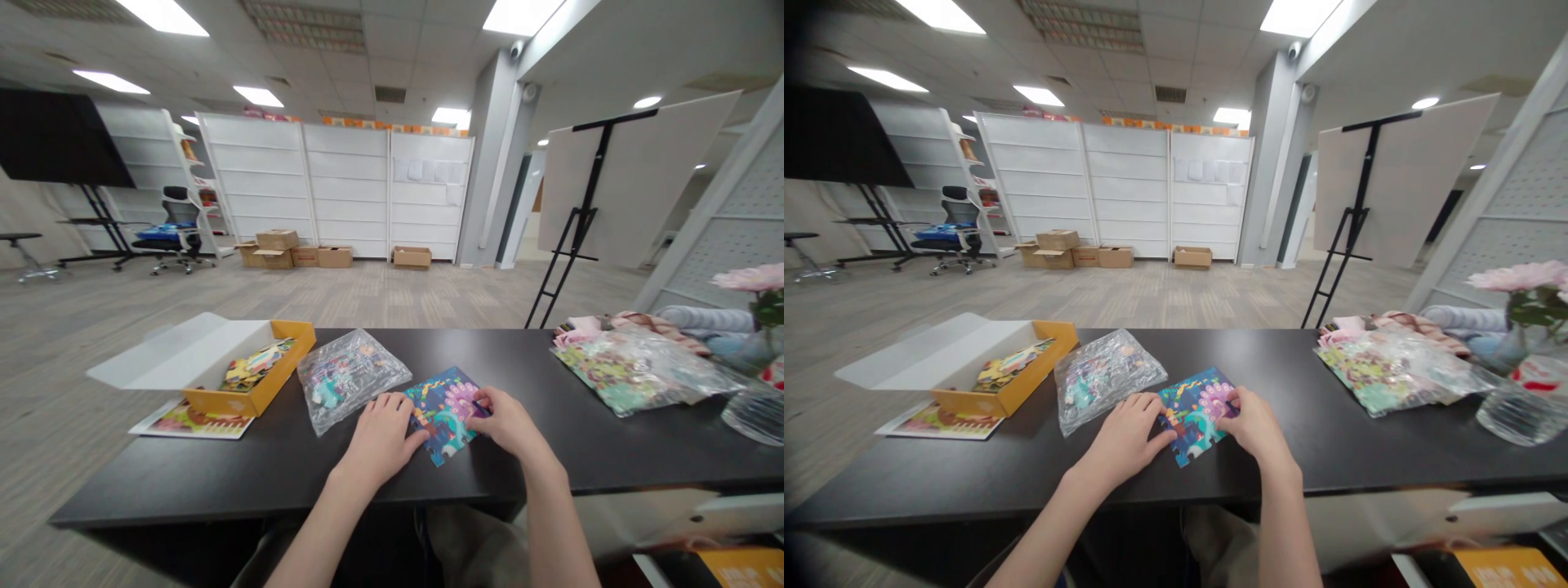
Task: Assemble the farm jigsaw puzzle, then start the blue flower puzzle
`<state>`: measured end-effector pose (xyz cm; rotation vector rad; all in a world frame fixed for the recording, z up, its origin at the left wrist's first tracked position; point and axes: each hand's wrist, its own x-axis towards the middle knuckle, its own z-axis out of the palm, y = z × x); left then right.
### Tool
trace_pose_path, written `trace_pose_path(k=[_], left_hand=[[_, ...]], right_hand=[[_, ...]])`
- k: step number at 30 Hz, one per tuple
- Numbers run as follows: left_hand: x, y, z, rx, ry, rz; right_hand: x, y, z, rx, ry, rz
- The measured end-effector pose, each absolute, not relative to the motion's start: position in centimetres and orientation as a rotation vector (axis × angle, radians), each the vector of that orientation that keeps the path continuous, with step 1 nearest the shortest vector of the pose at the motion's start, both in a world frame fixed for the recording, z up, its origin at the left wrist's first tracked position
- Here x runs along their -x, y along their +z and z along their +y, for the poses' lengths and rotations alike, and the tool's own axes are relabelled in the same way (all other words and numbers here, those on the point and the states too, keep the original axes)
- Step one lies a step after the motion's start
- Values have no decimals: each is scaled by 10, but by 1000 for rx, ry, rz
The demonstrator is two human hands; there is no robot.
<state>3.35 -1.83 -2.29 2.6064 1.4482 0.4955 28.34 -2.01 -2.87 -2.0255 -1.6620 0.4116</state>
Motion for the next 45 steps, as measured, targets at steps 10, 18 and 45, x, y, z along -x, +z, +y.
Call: trace_pose_path(k=[10, 18, 45], left_hand=[[-31, -24, -19, -2626, 502, 1419], [-30, -23, -17, -2641, 496, 1411], [-37, -26, -22, -2585, 561, 1496]], right_hand=[[-291, -29, -20, 1866, 527, -1727], [-279, -19, -24, 1873, 560, -1818], [-284, -21, -20, 1643, 698, -1659]])
